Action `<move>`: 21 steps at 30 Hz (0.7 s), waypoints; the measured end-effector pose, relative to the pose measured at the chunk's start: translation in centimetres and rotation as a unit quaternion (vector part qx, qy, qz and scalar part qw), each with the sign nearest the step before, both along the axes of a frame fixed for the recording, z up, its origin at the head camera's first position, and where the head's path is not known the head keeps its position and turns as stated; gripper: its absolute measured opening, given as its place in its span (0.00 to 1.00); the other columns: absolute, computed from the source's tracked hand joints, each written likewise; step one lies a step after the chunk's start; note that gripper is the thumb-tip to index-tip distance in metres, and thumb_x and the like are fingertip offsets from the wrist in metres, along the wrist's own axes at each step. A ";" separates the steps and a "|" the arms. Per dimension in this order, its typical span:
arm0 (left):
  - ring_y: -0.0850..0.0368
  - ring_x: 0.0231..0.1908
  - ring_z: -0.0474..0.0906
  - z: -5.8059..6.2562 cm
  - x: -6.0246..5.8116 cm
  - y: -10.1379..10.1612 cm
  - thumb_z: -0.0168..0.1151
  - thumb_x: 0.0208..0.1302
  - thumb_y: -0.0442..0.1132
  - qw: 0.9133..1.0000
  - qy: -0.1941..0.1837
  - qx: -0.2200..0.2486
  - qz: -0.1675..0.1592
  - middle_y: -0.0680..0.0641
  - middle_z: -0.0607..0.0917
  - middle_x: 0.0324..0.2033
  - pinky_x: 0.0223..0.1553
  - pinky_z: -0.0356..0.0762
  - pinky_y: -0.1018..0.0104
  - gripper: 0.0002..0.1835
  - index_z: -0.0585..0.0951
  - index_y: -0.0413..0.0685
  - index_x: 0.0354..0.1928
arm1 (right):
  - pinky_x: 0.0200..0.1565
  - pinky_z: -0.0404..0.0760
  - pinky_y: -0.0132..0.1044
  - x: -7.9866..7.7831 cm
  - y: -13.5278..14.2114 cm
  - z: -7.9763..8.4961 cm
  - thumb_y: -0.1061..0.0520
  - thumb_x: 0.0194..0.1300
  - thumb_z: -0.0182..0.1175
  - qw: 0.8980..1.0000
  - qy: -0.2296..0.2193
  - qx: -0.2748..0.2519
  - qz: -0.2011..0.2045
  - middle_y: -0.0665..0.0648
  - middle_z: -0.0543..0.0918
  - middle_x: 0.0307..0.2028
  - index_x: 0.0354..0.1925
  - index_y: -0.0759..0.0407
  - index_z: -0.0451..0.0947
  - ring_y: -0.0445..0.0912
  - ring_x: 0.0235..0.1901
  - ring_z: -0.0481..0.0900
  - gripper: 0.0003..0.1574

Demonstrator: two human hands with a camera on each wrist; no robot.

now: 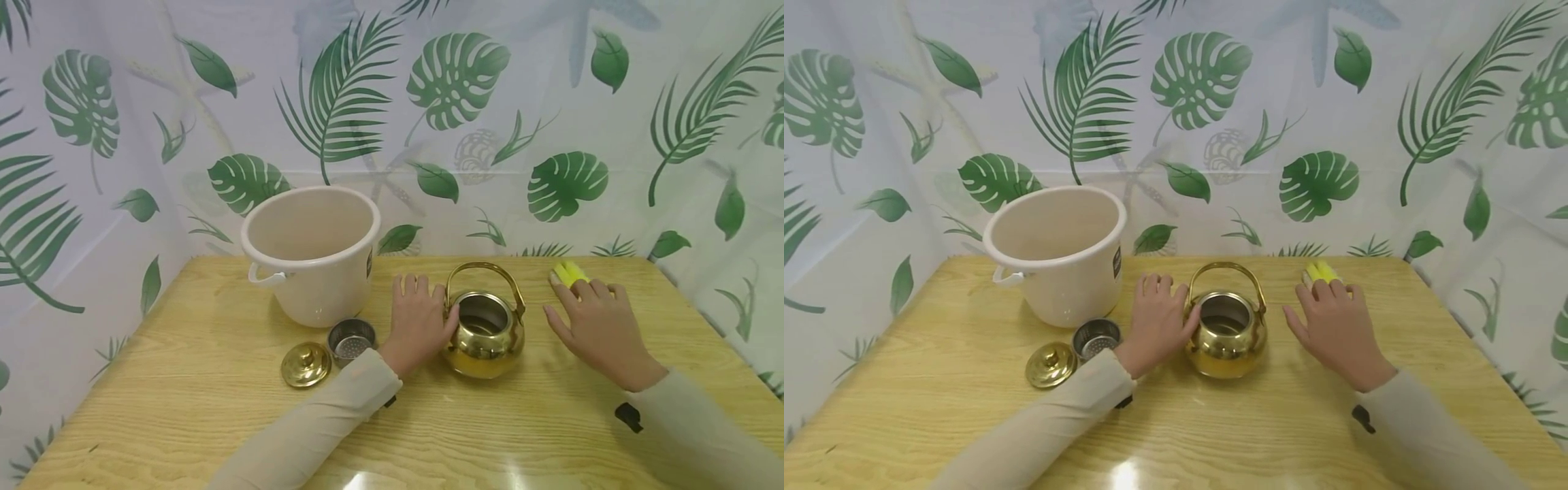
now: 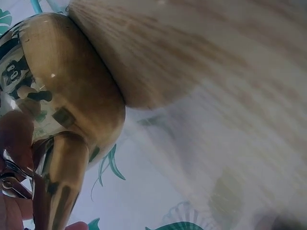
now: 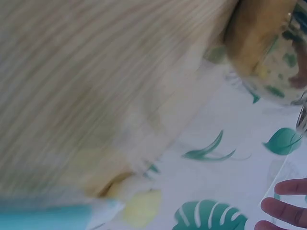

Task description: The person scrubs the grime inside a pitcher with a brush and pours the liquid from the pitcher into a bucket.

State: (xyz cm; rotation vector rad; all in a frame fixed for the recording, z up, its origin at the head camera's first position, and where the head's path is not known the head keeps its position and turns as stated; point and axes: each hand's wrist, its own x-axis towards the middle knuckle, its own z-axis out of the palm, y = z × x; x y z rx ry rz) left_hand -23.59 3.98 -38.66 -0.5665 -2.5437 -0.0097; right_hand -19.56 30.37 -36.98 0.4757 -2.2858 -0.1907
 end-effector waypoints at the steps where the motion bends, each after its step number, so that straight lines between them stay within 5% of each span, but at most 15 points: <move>1: 0.48 0.51 0.72 0.0 0.0 0.0 0.42 0.67 0.59 1.000 -0.002 -0.001 0.000 0.47 0.80 0.44 0.59 0.62 0.49 0.23 0.80 0.53 0.45 | 0.33 0.70 0.57 0.1 0.4 0.0 0.34 0.71 0.21 1.000 0.001 0.001 -0.002 0.67 0.77 0.26 0.39 0.67 0.77 0.62 0.29 0.75 0.48; 12: 0.48 0.51 0.72 0.1 0.0 0.0 0.42 0.67 0.60 1.000 -0.014 0.001 -0.002 0.46 0.80 0.44 0.60 0.62 0.49 0.23 0.78 0.54 0.48 | 0.26 0.70 0.56 0.9 5.1 -0.8 0.32 0.70 0.19 1.000 -0.004 0.025 -0.004 0.65 0.74 0.21 0.29 0.66 0.71 0.60 0.22 0.73 0.48; 21: 0.49 0.49 0.73 -0.1 -0.1 -0.1 0.42 0.67 0.59 1.000 -0.002 0.000 -0.011 0.47 0.81 0.44 0.59 0.63 0.50 0.23 0.77 0.53 0.50 | 0.15 0.57 0.39 1.4 7.5 -2.1 0.31 0.68 0.13 0.994 -0.063 0.084 -0.002 0.58 0.68 0.16 0.32 0.65 0.75 0.50 0.13 0.64 0.53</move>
